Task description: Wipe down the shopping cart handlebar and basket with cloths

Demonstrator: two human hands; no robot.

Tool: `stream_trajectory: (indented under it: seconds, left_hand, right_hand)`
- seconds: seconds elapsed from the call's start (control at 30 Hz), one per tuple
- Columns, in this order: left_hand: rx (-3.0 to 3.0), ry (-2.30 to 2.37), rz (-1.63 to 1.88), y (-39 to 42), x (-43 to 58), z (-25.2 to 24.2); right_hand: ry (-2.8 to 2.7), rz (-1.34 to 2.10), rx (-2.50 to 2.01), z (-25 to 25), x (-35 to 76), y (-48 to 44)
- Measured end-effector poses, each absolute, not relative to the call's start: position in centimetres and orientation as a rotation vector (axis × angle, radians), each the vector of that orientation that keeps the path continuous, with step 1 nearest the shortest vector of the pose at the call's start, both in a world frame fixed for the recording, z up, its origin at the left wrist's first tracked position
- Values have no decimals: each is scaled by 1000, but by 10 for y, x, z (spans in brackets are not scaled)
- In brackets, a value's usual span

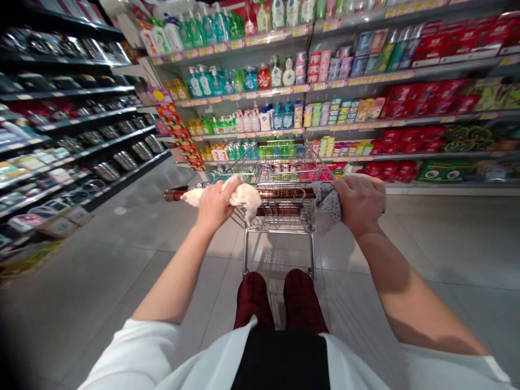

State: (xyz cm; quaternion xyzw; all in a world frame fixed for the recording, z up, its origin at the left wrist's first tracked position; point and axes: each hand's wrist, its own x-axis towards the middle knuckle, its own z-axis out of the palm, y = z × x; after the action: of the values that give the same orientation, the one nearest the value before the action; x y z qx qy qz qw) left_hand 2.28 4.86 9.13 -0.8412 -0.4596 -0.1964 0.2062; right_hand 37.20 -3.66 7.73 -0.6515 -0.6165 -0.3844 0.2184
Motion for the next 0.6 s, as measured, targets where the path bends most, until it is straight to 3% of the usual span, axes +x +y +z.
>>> stream_trajectory:
  seconds: [0.3, 0.6]
  left_hand:
    - [-2194, -1510, -566, 81, -85, 94]
    - [-2349, -1337, -732, 41, 52, 93]
  right_hand:
    - [-1705, -911, -1925, 82, 357, -37]
    - [-1617, -939, -2003, 80, 323, -25]
